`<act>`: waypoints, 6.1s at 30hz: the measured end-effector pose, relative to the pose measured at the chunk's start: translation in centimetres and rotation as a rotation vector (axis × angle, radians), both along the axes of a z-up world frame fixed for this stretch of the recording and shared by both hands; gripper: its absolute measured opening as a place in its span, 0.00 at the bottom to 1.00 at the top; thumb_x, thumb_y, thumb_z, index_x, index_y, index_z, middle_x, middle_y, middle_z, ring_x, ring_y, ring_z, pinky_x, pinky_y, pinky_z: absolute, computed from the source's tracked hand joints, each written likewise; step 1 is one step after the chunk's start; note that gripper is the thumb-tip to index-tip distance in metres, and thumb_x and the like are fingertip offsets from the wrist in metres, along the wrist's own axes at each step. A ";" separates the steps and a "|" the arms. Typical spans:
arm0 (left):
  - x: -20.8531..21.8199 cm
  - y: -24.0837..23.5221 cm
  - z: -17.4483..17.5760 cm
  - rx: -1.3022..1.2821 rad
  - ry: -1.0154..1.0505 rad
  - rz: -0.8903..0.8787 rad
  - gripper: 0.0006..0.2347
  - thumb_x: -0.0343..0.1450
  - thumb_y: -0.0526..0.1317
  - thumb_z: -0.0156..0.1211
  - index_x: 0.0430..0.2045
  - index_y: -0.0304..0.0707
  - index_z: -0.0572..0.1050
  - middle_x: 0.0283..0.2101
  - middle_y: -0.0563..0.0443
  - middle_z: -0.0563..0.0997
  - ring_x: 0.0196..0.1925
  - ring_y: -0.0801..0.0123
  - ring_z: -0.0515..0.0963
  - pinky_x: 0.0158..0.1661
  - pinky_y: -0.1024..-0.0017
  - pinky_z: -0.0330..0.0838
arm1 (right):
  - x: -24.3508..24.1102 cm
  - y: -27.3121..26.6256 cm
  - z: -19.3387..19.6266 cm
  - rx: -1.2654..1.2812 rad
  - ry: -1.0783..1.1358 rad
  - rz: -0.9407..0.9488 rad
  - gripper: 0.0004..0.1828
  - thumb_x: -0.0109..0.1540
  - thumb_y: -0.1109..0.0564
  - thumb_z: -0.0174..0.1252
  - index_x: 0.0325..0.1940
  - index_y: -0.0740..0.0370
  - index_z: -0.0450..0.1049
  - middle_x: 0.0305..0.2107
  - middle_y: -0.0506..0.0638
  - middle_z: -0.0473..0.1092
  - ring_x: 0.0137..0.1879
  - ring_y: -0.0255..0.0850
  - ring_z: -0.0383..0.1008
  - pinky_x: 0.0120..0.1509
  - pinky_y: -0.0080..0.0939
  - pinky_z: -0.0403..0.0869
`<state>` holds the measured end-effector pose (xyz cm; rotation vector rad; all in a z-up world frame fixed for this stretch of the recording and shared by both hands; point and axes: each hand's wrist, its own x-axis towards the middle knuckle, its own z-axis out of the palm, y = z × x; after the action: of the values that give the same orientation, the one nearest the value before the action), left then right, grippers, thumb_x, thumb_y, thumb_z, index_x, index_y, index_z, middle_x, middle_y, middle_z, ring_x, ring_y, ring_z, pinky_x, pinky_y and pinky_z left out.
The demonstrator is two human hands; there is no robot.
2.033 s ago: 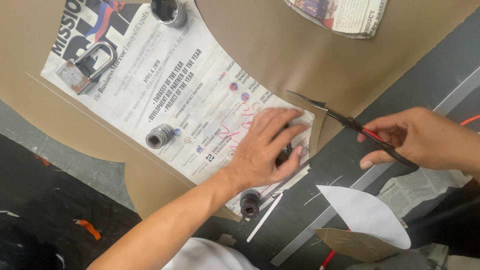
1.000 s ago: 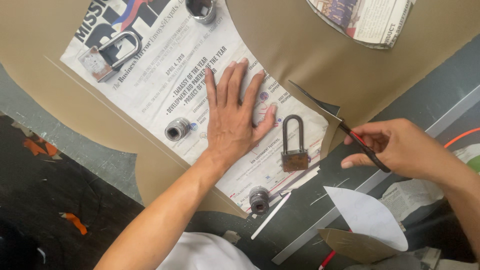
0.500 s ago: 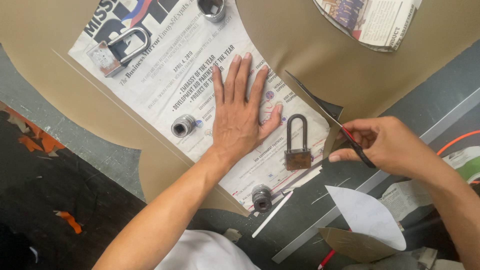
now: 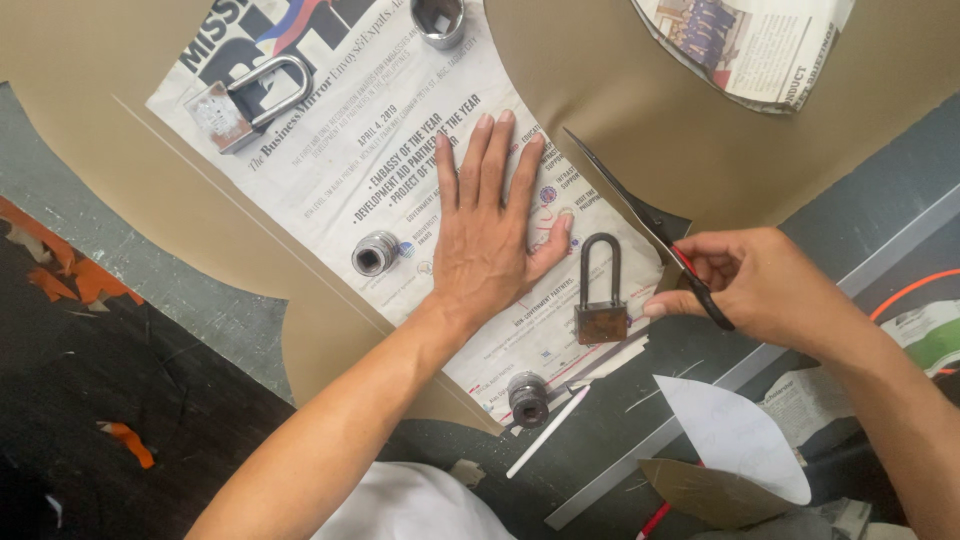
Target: The person uses a ruler and pencil to mark a straight line on a large sheet of cardboard, then uses scissors to cut along the marked line. They also cut a smaller piece of cardboard and a paper template, and mark another piece of cardboard with a pencil.
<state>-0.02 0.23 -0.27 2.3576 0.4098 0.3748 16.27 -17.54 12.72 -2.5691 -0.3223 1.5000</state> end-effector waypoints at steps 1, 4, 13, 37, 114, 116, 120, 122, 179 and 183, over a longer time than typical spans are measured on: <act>0.0 0.0 0.0 -0.002 0.000 0.000 0.33 0.73 0.52 0.63 0.69 0.30 0.61 0.73 0.31 0.55 0.79 0.43 0.50 0.76 0.35 0.37 | 0.0 0.2 -0.1 0.003 0.000 0.000 0.36 0.45 0.45 0.78 0.50 0.70 0.79 0.18 0.47 0.69 0.24 0.33 0.66 0.27 0.37 0.65; 0.1 0.0 0.0 -0.012 -0.009 -0.002 0.33 0.73 0.52 0.63 0.68 0.30 0.60 0.73 0.31 0.55 0.79 0.43 0.50 0.76 0.35 0.37 | -0.2 0.5 -0.1 0.086 0.006 0.000 0.35 0.45 0.47 0.77 0.50 0.70 0.79 0.19 0.45 0.71 0.25 0.31 0.66 0.27 0.35 0.65; 0.0 0.1 0.0 -0.008 -0.002 -0.004 0.33 0.73 0.52 0.63 0.69 0.29 0.61 0.73 0.30 0.55 0.79 0.43 0.49 0.76 0.35 0.37 | -0.7 1.6 0.0 0.076 0.002 -0.036 0.30 0.44 0.48 0.78 0.44 0.68 0.82 0.16 0.44 0.68 0.22 0.31 0.62 0.24 0.34 0.61; 0.1 0.4 0.2 -0.057 -0.029 0.011 0.32 0.71 0.50 0.64 0.67 0.29 0.62 0.73 0.31 0.55 0.78 0.43 0.51 0.75 0.36 0.37 | -1.5 3.6 -1.3 0.196 0.074 -0.177 0.22 0.48 0.53 0.75 0.41 0.67 0.82 0.19 0.44 0.70 0.24 0.30 0.63 0.26 0.32 0.61; 7.0 19.2 0.7 -0.210 -0.045 -0.340 0.26 0.62 0.38 0.76 0.56 0.36 0.76 0.47 0.45 0.68 0.49 0.54 0.70 0.45 0.60 0.68 | -3.5 8.4 -1.0 -0.042 0.045 -0.455 0.23 0.46 0.53 0.79 0.40 0.65 0.83 0.15 0.42 0.64 0.24 0.31 0.61 0.28 0.35 0.61; 7.0 19.3 0.8 -0.213 -0.049 -0.340 0.26 0.62 0.38 0.76 0.56 0.36 0.76 0.48 0.45 0.68 0.49 0.54 0.70 0.46 0.60 0.68 | -3.6 8.7 -1.1 0.031 0.048 -0.457 0.23 0.44 0.55 0.77 0.40 0.65 0.83 0.16 0.41 0.67 0.24 0.30 0.63 0.27 0.34 0.62; 6.9 19.4 0.8 -0.216 -0.063 -0.341 0.26 0.63 0.38 0.76 0.56 0.36 0.76 0.48 0.45 0.68 0.49 0.54 0.70 0.47 0.60 0.69 | -4.0 9.0 -1.0 0.029 0.045 -0.450 0.22 0.46 0.53 0.78 0.39 0.66 0.83 0.16 0.42 0.63 0.24 0.31 0.59 0.27 0.34 0.60; 7.0 19.4 0.7 -0.214 -0.065 -0.342 0.26 0.62 0.38 0.76 0.56 0.36 0.75 0.48 0.45 0.68 0.49 0.54 0.70 0.47 0.60 0.69 | -3.9 9.2 -1.0 0.040 0.051 -0.469 0.22 0.44 0.54 0.77 0.39 0.66 0.83 0.16 0.41 0.63 0.24 0.30 0.60 0.28 0.33 0.61; 6.9 19.5 0.8 -0.237 -0.060 -0.325 0.26 0.62 0.38 0.75 0.56 0.37 0.75 0.47 0.45 0.69 0.48 0.54 0.71 0.44 0.59 0.67 | -6.5 14.7 -3.5 0.256 -0.020 -0.639 0.17 0.50 0.56 0.75 0.37 0.67 0.79 0.18 0.39 0.71 0.24 0.24 0.64 0.26 0.27 0.64; 7.0 19.6 0.8 -0.231 -0.065 -0.327 0.26 0.62 0.38 0.74 0.57 0.36 0.75 0.48 0.45 0.69 0.49 0.53 0.71 0.45 0.59 0.68 | -6.4 15.3 -3.5 0.201 -0.059 -0.612 0.19 0.49 0.54 0.77 0.37 0.67 0.81 0.16 0.41 0.68 0.22 0.26 0.60 0.25 0.29 0.60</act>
<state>6.94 19.82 0.52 2.1322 0.0303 0.2348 9.89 -2.27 9.21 -2.2561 0.2760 1.1033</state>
